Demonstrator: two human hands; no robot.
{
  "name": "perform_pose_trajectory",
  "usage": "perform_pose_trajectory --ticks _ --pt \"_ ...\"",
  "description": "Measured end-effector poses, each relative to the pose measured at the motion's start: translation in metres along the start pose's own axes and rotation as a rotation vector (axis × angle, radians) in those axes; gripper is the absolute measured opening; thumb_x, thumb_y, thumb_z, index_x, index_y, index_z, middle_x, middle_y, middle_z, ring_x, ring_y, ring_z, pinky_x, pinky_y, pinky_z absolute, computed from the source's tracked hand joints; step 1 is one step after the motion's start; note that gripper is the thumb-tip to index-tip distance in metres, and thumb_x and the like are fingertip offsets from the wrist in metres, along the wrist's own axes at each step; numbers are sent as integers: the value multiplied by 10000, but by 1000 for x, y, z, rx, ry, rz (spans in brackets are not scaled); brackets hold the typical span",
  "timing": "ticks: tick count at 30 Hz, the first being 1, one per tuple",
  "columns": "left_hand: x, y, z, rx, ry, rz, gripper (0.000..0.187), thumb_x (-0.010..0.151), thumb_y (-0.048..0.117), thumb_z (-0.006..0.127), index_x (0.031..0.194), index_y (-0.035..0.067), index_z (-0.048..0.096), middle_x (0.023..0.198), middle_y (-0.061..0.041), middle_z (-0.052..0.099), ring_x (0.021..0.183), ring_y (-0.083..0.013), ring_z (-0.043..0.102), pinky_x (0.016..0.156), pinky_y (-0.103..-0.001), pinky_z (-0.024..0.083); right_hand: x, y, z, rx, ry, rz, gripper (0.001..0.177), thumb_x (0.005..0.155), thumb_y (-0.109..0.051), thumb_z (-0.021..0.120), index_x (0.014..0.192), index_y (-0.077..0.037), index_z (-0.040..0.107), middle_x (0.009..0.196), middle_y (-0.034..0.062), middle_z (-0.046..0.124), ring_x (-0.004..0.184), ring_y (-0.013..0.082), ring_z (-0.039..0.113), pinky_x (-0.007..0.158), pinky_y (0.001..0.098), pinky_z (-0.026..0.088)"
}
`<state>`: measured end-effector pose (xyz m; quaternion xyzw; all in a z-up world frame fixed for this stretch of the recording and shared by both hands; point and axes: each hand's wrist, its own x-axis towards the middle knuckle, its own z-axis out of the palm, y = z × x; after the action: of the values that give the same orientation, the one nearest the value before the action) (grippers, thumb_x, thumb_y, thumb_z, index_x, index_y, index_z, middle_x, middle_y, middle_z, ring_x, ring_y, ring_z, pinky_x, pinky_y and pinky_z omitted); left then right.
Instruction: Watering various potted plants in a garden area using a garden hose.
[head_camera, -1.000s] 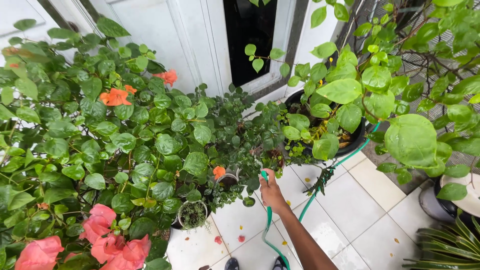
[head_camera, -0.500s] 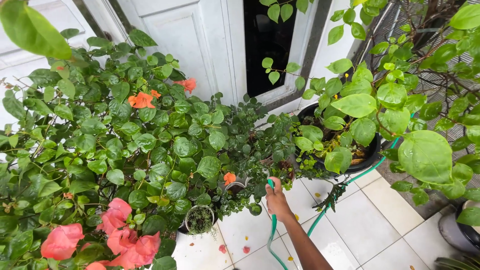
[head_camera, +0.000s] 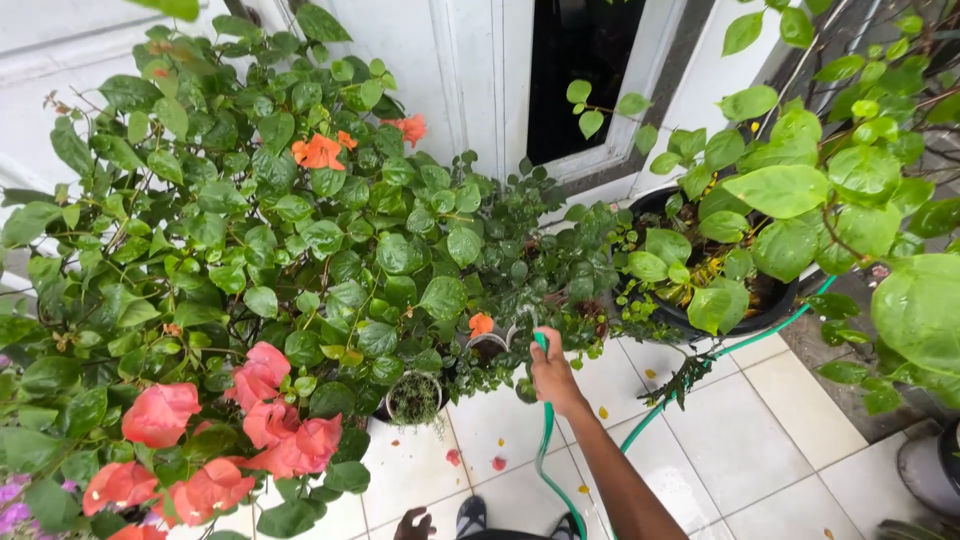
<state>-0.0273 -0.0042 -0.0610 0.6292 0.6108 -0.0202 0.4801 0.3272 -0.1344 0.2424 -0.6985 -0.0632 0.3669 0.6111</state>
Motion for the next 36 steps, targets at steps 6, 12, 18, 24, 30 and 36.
perform_pose_trajectory --ticks 6,12,18,24,30,36 --pt "-2 12 -20 -68 -267 -189 463 983 361 578 1422 214 589 1071 -120 822 815 -271 784 646 -370 602 -10 -10 16 -80 1 102 289 1095 -353 359 1370 -273 397 589 24 299 466 140 241 412 300 232" --pt "-19 7 -29 -91 -247 -229 438 980 369 569 1392 225 608 1070 -122 822 840 -278 779 734 -399 581 5 20 25 -23 -42 118 261 1106 -338 359 1358 -283 400 585 10 301 442 114 245 383 269 180" --pt "-25 4 -29 -132 -228 -243 445 974 350 564 1395 214 606 1073 -127 822 851 -284 781 704 -395 581 -2 1 35 -84 -31 127 242 1106 -313 366 1340 -274 414 608 37 335 448 136 258 384 283 208" --pt "-40 7 -33 -152 -197 -256 424 971 348 573 1373 222 629 1034 -103 822 827 -255 760 706 -364 558 1 24 43 -113 -83 167 197 1107 -308 366 1291 -263 419 620 37 306 456 138 246 387 279 200" --pt "-50 6 -39 -145 -201 -282 441 969 359 558 1386 230 617 1090 -109 819 868 -262 749 765 -388 543 -6 1 49 -158 -109 145 243 1116 -309 341 1350 -279 402 630 28 342 470 126 287 385 259 229" --pt "-44 0 -32 -154 -186 -267 431 966 349 581 1375 221 628 1033 -115 823 772 -244 750 620 -331 508 0 26 49 -137 -112 191 166 1107 -293 364 1261 -279 426 616 40 298 454 141 255 387 278 185"
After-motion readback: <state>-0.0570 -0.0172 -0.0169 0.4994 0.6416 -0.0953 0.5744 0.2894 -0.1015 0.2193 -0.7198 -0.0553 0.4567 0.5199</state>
